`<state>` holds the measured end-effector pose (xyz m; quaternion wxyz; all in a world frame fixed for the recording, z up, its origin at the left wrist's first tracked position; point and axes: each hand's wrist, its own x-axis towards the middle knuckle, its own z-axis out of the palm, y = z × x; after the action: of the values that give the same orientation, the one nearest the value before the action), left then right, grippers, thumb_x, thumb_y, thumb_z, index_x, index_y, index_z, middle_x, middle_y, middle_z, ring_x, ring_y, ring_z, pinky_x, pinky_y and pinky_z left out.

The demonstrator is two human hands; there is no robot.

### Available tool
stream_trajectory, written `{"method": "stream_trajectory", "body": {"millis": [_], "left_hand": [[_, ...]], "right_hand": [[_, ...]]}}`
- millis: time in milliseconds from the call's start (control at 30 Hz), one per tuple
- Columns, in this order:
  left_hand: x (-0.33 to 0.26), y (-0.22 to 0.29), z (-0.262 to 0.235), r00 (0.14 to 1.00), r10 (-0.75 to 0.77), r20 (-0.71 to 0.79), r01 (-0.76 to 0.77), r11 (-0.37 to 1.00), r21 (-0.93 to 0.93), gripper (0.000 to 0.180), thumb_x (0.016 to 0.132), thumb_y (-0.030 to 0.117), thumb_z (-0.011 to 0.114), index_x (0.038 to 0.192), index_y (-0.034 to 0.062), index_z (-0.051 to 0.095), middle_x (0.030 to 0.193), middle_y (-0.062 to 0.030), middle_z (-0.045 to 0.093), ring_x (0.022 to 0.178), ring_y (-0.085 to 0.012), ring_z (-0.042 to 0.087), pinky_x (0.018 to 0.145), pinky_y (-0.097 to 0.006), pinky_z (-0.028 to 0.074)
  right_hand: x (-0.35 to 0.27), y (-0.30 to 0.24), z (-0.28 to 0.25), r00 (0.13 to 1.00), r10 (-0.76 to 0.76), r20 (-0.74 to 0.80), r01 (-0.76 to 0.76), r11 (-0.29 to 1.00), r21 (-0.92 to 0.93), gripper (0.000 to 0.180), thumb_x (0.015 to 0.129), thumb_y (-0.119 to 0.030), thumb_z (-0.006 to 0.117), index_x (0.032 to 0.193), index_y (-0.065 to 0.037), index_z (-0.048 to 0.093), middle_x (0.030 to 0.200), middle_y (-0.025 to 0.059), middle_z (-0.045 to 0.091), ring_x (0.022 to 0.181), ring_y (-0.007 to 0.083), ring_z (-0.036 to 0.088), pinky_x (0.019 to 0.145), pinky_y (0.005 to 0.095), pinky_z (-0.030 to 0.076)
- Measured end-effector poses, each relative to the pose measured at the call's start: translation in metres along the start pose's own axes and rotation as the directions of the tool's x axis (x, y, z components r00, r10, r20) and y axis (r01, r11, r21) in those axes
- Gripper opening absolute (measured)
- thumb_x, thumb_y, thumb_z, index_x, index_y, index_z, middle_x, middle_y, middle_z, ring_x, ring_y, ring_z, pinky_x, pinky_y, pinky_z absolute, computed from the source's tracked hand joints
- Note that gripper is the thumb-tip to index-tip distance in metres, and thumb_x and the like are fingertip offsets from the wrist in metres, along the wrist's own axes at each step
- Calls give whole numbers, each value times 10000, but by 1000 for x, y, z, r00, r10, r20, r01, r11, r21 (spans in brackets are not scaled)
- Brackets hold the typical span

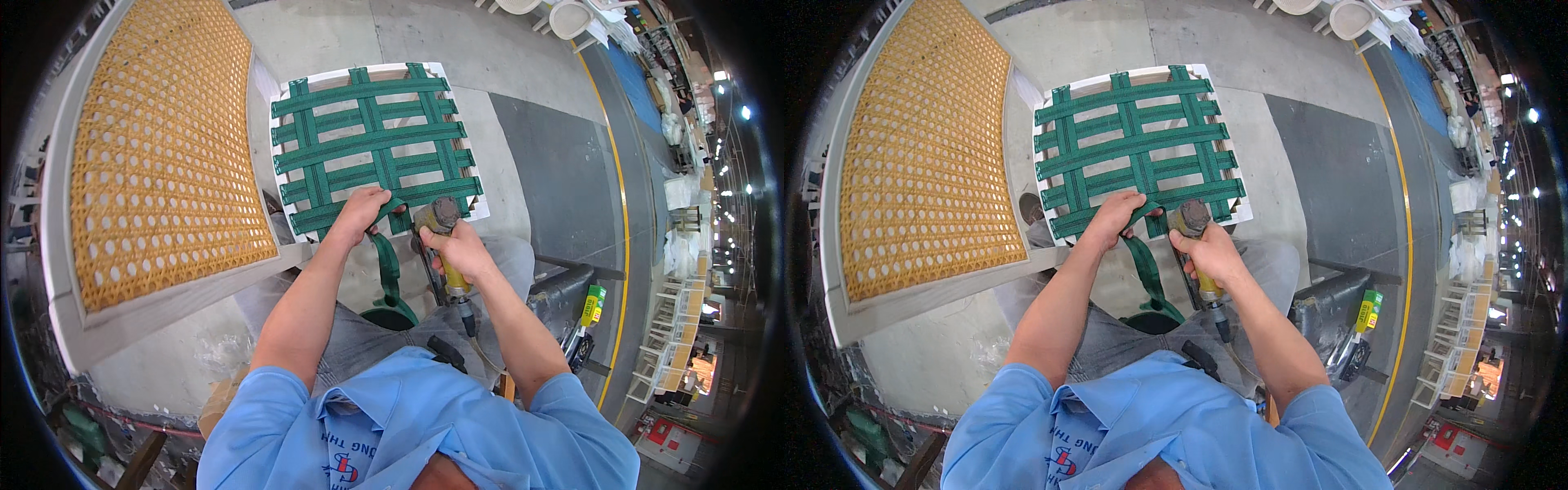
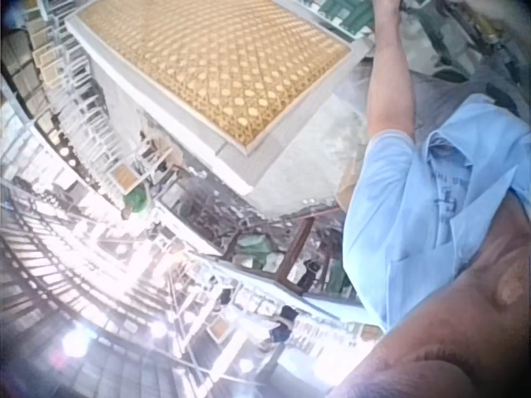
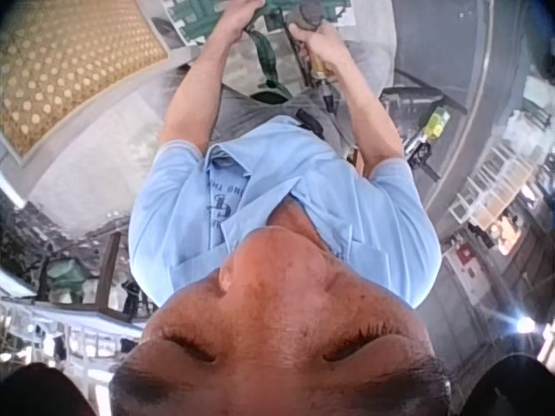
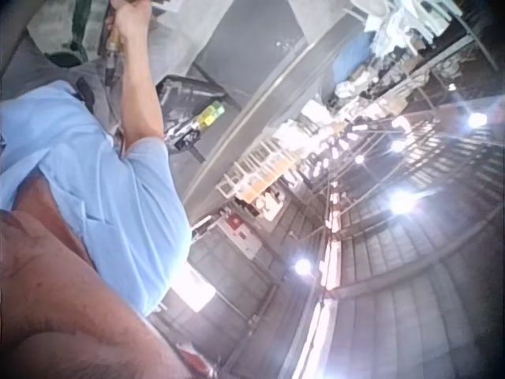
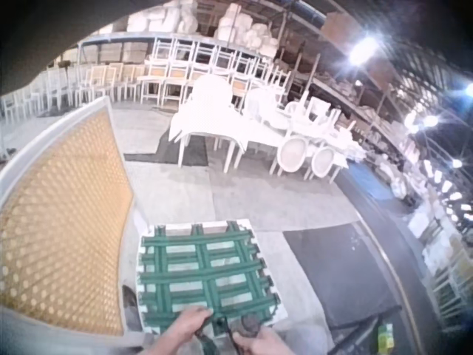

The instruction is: The person weaves green plastic straps into a white chair seat frame, creating a crisscross pattern. They use a staple gun to secure the straps and scissors to trim excess material. The person works methodically, weaving and stapling the straps to complete the seat.

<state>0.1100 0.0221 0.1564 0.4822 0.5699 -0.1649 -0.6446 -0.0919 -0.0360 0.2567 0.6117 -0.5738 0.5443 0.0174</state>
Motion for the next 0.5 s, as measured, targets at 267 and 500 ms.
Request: {"method": "stream_trajectory", "body": {"millis": [267, 500], "left_hand": [[8, 1, -1, 999, -42, -11, 41, 999, -17, 214, 1011, 250, 532, 1035, 70, 645, 968, -39, 774, 573, -81, 490, 440, -256, 357], [7, 2, -4, 999, -48, 23, 49, 998, -28, 241, 1017, 268, 529, 1068, 69, 654, 980, -39, 778, 651, -82, 537, 471, -269, 375]], "right_hand": [[6, -3, 7, 1000, 20, -12, -21, 999, -28, 313, 950, -288, 747, 1026, -9, 625, 772, 27, 625, 526, 131, 581, 449, 304, 462], [6, -2, 18, 1000, 16, -17, -17, 999, -48, 329, 949, -288, 753, 1037, -1, 619, 763, 37, 633, 517, 132, 576, 448, 310, 461]]}}
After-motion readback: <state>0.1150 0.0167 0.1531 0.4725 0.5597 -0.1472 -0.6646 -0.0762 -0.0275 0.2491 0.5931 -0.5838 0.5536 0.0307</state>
